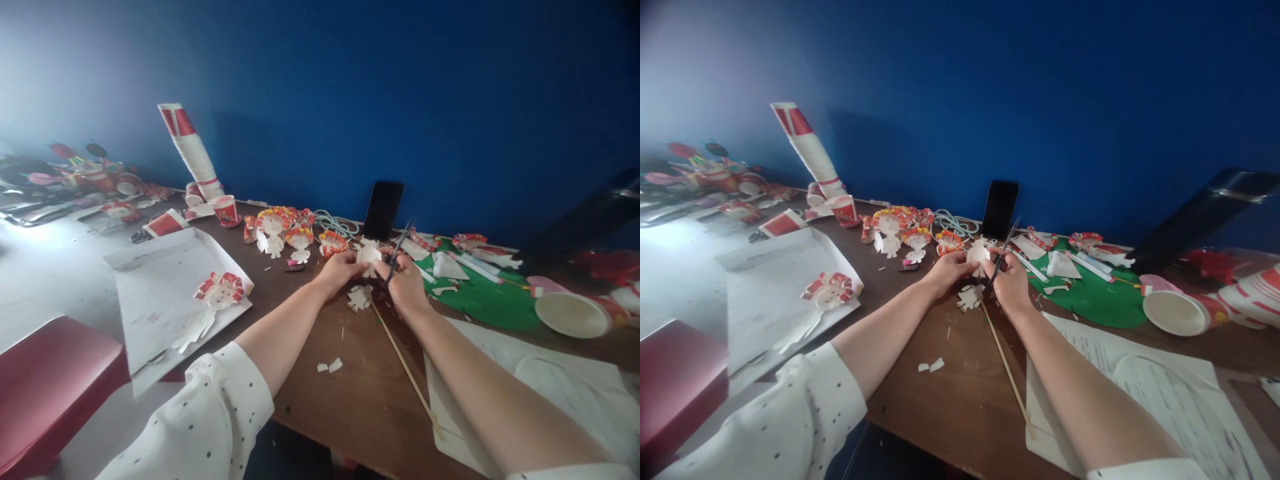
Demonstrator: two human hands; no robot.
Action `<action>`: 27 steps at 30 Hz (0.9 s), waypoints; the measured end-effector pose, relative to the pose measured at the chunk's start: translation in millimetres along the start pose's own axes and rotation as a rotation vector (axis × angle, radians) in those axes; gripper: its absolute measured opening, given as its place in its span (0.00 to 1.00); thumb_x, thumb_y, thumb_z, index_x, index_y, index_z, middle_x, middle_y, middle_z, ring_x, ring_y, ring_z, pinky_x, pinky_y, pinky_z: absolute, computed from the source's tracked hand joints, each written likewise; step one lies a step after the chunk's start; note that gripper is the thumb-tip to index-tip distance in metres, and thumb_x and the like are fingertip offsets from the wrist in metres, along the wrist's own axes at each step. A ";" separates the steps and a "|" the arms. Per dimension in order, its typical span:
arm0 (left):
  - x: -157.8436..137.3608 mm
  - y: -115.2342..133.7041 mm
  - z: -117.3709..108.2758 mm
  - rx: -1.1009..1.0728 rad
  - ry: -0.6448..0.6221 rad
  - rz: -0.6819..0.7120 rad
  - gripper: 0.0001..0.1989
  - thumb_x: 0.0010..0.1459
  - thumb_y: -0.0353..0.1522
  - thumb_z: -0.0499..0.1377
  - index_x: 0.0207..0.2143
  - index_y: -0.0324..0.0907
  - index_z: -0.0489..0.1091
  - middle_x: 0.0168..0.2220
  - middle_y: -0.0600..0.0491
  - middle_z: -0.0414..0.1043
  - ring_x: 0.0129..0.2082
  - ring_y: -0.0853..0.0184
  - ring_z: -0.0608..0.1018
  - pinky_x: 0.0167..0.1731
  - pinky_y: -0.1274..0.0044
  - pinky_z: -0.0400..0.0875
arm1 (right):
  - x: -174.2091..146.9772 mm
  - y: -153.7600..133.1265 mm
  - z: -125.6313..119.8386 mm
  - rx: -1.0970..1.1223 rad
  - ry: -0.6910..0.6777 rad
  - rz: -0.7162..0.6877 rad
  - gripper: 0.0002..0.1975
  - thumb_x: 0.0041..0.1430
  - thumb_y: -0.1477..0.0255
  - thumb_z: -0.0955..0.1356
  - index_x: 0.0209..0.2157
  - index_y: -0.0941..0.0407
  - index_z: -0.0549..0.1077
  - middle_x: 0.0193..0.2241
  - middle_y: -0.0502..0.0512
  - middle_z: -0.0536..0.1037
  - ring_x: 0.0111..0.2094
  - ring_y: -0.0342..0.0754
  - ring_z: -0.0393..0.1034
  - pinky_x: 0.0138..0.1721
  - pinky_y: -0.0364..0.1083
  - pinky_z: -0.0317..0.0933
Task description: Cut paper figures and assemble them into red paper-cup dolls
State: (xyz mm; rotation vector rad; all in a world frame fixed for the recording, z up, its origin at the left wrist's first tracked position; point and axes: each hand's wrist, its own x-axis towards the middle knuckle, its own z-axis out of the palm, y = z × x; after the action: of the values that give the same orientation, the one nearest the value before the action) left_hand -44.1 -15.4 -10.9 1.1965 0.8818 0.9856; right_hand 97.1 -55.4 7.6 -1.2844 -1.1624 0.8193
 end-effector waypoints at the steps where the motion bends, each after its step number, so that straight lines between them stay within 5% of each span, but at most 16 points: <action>1: 0.2 -0.1 0.0 -0.002 0.000 0.000 0.18 0.43 0.40 0.67 0.32 0.37 0.70 0.23 0.56 0.67 0.21 0.77 0.65 0.24 0.80 0.58 | -0.6 -1.3 0.0 -0.008 0.002 -0.002 0.22 0.44 0.63 0.71 0.42 0.57 0.72 0.24 0.48 0.70 0.23 0.41 0.60 0.26 0.42 0.58; 27: 7.8 -4.3 -2.6 -0.258 0.013 0.001 0.18 0.42 0.39 0.68 0.32 0.37 0.69 0.23 0.57 0.69 0.20 0.74 0.70 0.25 0.79 0.63 | 2.3 13.0 3.6 -0.066 -0.136 -0.072 0.21 0.45 0.62 0.72 0.40 0.57 0.72 0.26 0.50 0.74 0.28 0.45 0.67 0.32 0.45 0.63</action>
State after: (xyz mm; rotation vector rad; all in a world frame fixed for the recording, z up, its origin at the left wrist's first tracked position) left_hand -43.3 -7.6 -15.8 0.9730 0.7386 1.0737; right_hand 96.1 -50.3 -5.1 -1.2490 -1.3462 0.8311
